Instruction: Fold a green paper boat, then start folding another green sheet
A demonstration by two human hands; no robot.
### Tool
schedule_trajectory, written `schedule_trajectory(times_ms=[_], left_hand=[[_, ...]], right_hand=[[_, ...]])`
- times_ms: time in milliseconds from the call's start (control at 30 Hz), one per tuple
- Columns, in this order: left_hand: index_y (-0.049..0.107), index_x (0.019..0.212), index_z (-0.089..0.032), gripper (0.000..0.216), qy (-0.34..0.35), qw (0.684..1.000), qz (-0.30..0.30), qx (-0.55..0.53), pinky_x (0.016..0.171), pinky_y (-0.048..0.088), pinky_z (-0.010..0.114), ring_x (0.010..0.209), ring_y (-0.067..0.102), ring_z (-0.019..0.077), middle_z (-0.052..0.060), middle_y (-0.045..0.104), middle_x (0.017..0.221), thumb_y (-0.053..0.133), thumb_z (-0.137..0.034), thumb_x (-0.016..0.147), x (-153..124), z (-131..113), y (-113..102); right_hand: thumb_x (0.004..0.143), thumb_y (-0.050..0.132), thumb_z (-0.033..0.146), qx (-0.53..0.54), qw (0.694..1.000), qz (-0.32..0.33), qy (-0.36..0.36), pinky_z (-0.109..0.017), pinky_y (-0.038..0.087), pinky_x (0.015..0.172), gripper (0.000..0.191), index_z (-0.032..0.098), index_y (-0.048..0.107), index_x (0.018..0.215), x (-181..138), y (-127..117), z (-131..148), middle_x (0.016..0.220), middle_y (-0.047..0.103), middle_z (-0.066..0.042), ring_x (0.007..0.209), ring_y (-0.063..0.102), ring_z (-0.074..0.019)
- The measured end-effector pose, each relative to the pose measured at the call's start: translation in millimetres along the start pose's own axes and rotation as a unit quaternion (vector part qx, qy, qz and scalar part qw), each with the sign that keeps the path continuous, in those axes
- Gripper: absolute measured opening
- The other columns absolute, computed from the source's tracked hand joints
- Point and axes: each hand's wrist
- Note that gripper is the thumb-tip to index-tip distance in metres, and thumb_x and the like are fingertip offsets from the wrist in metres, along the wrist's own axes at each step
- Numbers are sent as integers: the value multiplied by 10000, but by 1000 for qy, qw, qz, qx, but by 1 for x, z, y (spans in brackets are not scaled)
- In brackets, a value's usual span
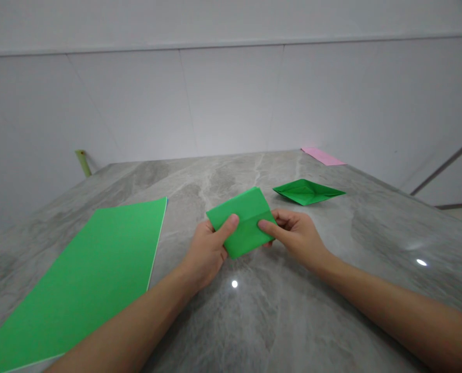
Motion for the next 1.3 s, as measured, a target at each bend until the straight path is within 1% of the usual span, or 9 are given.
schedule_trajectory(times_ms=[100,167,333,667,833,1000,1100,1200,1300], left_hand=[[699,1124,-140,375,-60,993,71,68,809,557,335,918,720,243,128,744,1058,767,-284,785,-1,4,-5],[705,1128,-146,353,-82,989,87,91,791,559,324,861,732,225,133,750,1042,748,-276,803,-2,6,-7],[739,1019,-140,280,-89,992,43,83,730,577,316,819,741,231,132,761,1004,764,-292,785,-1,7,-8],[743,989,-133,337,-90,992,37,82,698,582,317,790,740,226,125,763,969,757,-398,782,0,6,-7],[743,943,-116,322,0,997,-13,76,791,564,342,845,717,227,109,761,927,750,-401,794,4,7,-7],[721,980,-116,318,13,998,-55,16,813,565,378,860,714,248,108,760,958,768,-359,780,5,3,-6],[722,975,-106,321,15,998,-54,39,806,564,385,845,715,255,119,760,951,773,-348,770,5,3,-8],[738,963,-109,321,1,995,-33,94,806,555,378,834,713,250,119,761,937,770,-360,766,3,5,-10],[751,929,-115,314,-21,990,1,141,796,551,378,811,712,249,114,763,905,770,-376,756,2,6,-11]], right_hand=[[758,738,453,3,1000,-31,-2,-241,488,485,310,151,672,763,1,-2,3,588,650,-6,499,572,-118],[749,737,476,13,999,-33,5,-243,493,473,331,153,666,765,1,-2,4,591,648,-6,492,570,-119],[712,760,508,32,999,1,12,-244,500,473,377,148,649,716,0,-3,4,592,644,-12,492,593,-125],[701,777,500,34,999,-6,35,-244,525,482,371,150,660,743,0,-3,8,529,676,-21,458,619,-133],[700,775,510,25,998,2,52,-243,519,474,384,146,659,741,0,-4,8,515,677,-29,438,617,-135],[722,766,489,19,996,56,67,-235,519,502,357,147,665,728,-1,-4,3,548,684,-28,476,629,-130],[696,795,458,51,994,73,61,-234,522,529,342,155,689,811,-1,-2,1,653,707,-24,547,650,-136],[710,779,469,88,993,62,43,-265,541,601,350,175,700,882,-1,0,2,764,727,-35,658,678,-168],[717,766,489,78,996,23,38,-277,533,605,327,180,699,799,-1,0,3,736,715,-34,652,660,-171]])
Point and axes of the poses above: each hand's wrist, its own x-axis towards the middle knuckle, its own y-axis out of the palm, z = x × y
